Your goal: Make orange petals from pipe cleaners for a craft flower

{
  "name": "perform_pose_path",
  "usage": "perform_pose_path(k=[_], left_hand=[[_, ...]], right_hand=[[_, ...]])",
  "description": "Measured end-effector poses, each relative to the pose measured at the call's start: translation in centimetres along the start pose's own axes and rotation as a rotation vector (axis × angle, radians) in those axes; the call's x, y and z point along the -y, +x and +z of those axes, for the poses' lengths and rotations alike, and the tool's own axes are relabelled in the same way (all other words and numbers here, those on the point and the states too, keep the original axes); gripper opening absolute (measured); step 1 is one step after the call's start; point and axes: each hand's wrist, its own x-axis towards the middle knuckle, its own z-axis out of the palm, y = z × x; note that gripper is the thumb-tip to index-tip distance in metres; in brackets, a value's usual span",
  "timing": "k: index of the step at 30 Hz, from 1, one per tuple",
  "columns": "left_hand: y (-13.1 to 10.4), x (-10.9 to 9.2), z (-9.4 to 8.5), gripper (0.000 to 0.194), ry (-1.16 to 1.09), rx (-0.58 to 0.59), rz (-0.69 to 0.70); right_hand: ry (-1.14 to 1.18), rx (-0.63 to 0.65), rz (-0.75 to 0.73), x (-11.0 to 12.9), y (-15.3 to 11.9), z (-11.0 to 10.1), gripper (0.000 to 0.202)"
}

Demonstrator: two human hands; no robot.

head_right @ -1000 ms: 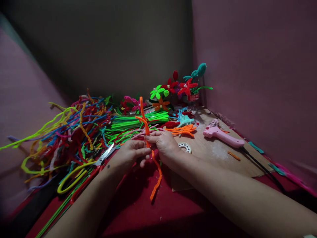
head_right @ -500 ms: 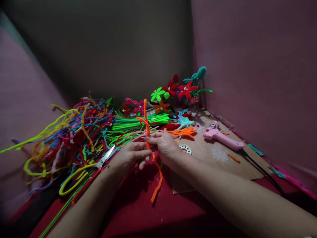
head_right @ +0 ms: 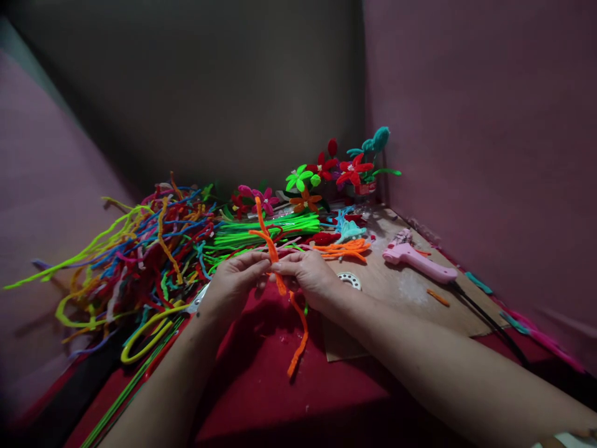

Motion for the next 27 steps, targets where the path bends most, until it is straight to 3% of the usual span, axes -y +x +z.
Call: perform_pose_path(k=[10,13,20,23,27], left_hand=[[0.0,0.0,-0.2,0.022,-0.193,0.062,-0.106],[-0.1,-0.1,-0.3,0.017,-0.143,0.101,-0.04],[-0.4,-0.9,-0.7,0.021,0.239,0.21,0.181],[-0.6,-1.1,-0.8,0.015,0.267,0.222,0.267],[-0.6,-1.0,-0.9,0.011,0.222,0.198,0.259]], right_hand=[[0.03,0.043,0.08,0.2,-0.5,0.6,0.024],[0.076,0.079,0.114,0.4,-0.5,0.6,0.023],[0.023,0.2,0.183,1.0,-0.4,-0.1,0.02],[0.013,0.214,0.224,1.3,-0.5,-0.1,0.014],[0.04,0.222,0.301,1.5,-0.8,0.1,0.014]])
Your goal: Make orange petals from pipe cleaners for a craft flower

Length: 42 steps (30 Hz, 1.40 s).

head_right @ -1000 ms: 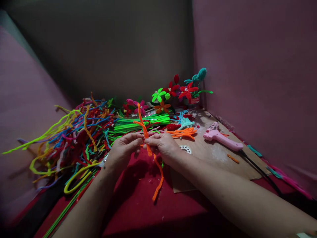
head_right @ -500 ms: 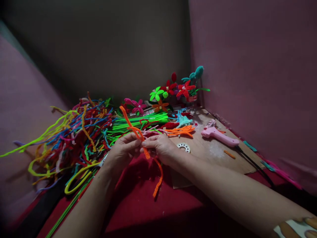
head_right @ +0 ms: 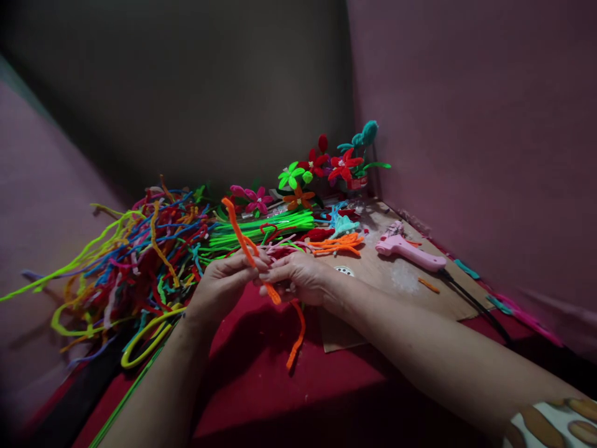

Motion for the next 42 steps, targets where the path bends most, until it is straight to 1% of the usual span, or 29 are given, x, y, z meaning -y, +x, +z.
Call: perform_pose_path(k=[2,6,12,15,18,20,23,26,28,30,31,32,33,34,36,37,38,39,40,42], left_hand=[[0.0,0.1,0.0,0.01,-0.03,-0.009,-0.012],[-0.1,0.2,0.1,0.009,-0.088,-0.012,0.002],[0.0,1.1,-0.4,0.01,-0.086,-0.004,0.067],[0.0,1.0,-0.8,0.012,0.023,-0.002,0.113],[-0.1,0.4,-1.2,0.014,0.25,0.021,0.134],[-0.1,-0.1,-1.4,0.012,0.388,0.063,0.149],[-0.2,-0.7,-1.3,0.015,0.544,0.118,0.192],[-0.4,-0.9,-0.5,0.019,0.735,0.134,0.195],[-0.5,-1.1,0.4,0.017,0.883,0.103,0.144],[-0.4,-1.5,1.1,0.014,0.996,0.021,0.056],[-0.3,-1.8,1.2,0.013,1.0,-0.015,-0.008],[-0.1,-2.0,1.3,0.014,0.945,-0.033,-0.091],[0.1,-2.3,1.2,0.018,0.828,-0.024,-0.188],[0.4,-2.4,1.0,0.021,0.663,0.009,-0.29],[0.8,-2.5,0.3,0.025,0.279,0.086,-0.463],[0.9,-2.5,0.0,0.025,0.118,0.107,-0.513],[0.9,-2.5,-0.2,0.025,-0.002,0.114,-0.532],[0.8,-2.4,-0.3,0.025,-0.071,0.107,-0.521],[0.5,-2.4,-0.3,0.025,-0.089,0.082,-0.482],[-0.3,-2.3,0.2,0.021,0.008,0.001,-0.332]], right_hand=[[0.016,0.018,0.009,0.1,-0.1,0.1,0.014],[0.019,0.03,-0.005,0.2,-0.3,0.3,0.009],[-0.013,0.026,0.011,0.4,-0.2,0.2,0.008],[-0.067,0.005,-0.004,0.4,-0.1,0.0,0.006],[-0.12,-0.023,-0.012,0.5,-0.1,-0.1,0.008],[-0.166,-0.041,-0.018,0.5,-0.2,0.0,0.011],[-0.303,-0.077,-0.079,0.6,-0.2,0.1,0.011],[-0.515,-0.155,-0.173,0.5,-0.3,0.4,0.012],[-0.731,-0.235,-0.278,0.3,-0.3,0.6,0.016],[-0.995,-0.325,-0.454,-0.1,-0.4,0.8,0.018],[-1.118,-0.371,-0.556,-0.3,-0.4,0.8,0.017],[-1.218,-0.41,-0.654,-0.5,-0.5,0.9,0.016],[-1.287,-0.442,-0.74,-0.7,-0.6,0.9,0.015],[-1.322,-0.464,-0.813,-0.9,-0.7,1.0,0.015],[-1.304,-0.464,-0.915,-1.0,-0.9,1.2,0.016],[-1.259,-0.453,-0.938,-0.9,-1.0,1.3,0.016],[-1.194,-0.437,-0.937,-0.8,-1.0,1.3,0.017],[-1.11,-0.418,-0.912,-0.7,-1.0,1.4,0.018],[-1.014,-0.398,-0.865,-0.5,-1.1,1.5,0.019],[-0.803,-0.354,-0.736,0.0,-1.1,1.5,0.019]])
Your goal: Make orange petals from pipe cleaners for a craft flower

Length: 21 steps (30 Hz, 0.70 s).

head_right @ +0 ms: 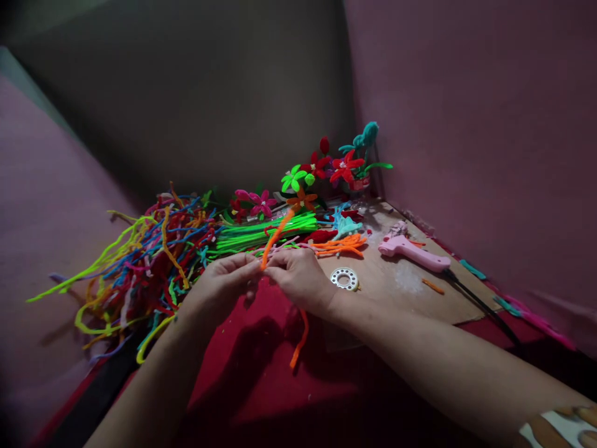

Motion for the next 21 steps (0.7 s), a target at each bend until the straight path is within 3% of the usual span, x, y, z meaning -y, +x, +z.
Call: perform_pose_path(k=[2,5,7,9,11,17,21], left_hand=[[-1.0,0.6,0.7,0.015,0.177,-0.149,0.224],[-2.1,1.6,1.2,0.022,0.313,-0.437,0.581],[-2.2,2.1,1.0,0.021,0.236,-0.57,0.638],[-1.9,2.2,0.5,0.018,0.159,-0.518,0.546],[-1.4,1.8,-0.1,0.015,0.153,-0.373,0.467],[-0.8,0.4,-1.0,0.003,0.103,-0.052,0.453],[-1.2,-0.5,-1.1,0.003,0.079,0.094,0.254]], right_hand=[[0.195,0.029,0.133,0.1,0.4,-0.3,0.018],[0.424,0.089,0.273,0.1,0.7,-0.7,0.015],[0.528,0.144,0.324,0.0,0.8,-0.8,0.015],[0.603,0.208,0.342,0.0,0.8,-0.9,0.016],[0.651,0.278,0.363,0.1,0.8,-0.8,0.015],[0.701,0.426,0.471,0.2,0.6,-0.9,0.01],[0.628,0.496,0.46,0.2,0.6,-1.2,0.01]])
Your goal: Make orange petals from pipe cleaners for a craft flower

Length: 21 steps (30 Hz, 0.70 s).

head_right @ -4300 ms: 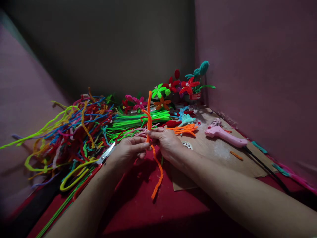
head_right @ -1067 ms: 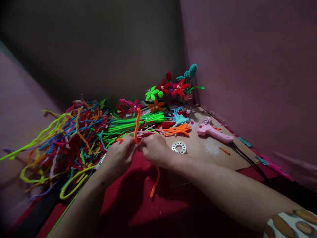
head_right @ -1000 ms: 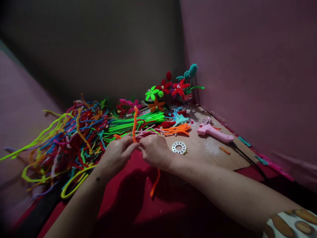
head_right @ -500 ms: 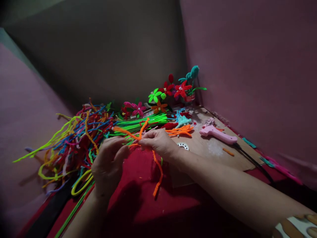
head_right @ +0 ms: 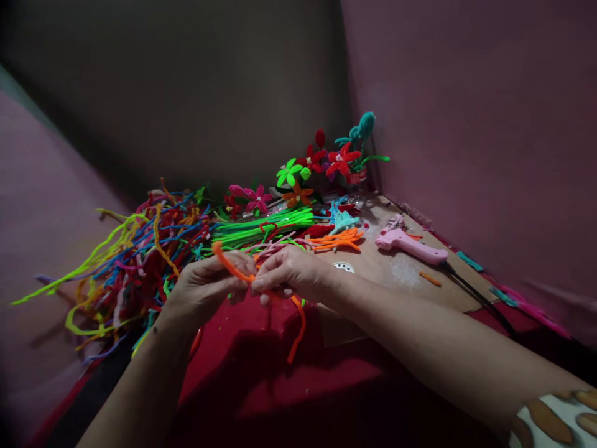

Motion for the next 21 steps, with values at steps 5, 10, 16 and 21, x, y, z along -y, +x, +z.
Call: perform_pose_path(k=[5,10,16,21], left_hand=[[0.6,-1.0,0.3,0.015,0.194,0.098,-0.291],[1.1,0.1,1.2,0.021,0.23,-0.009,-0.407],[0.4,0.8,0.6,0.021,0.144,-0.018,-0.268],[-0.1,0.6,0.6,0.016,0.206,-0.168,-0.192]], right_hand=[[-0.375,-0.059,-0.028,0.1,-0.1,0.2,0.013],[-1.127,-0.332,-0.352,-1.4,0.0,0.5,0.018],[-0.958,-0.271,-0.343,-1.5,0.3,0.4,0.02],[-0.573,-0.234,-0.124,-0.5,0.4,0.0,0.018]])
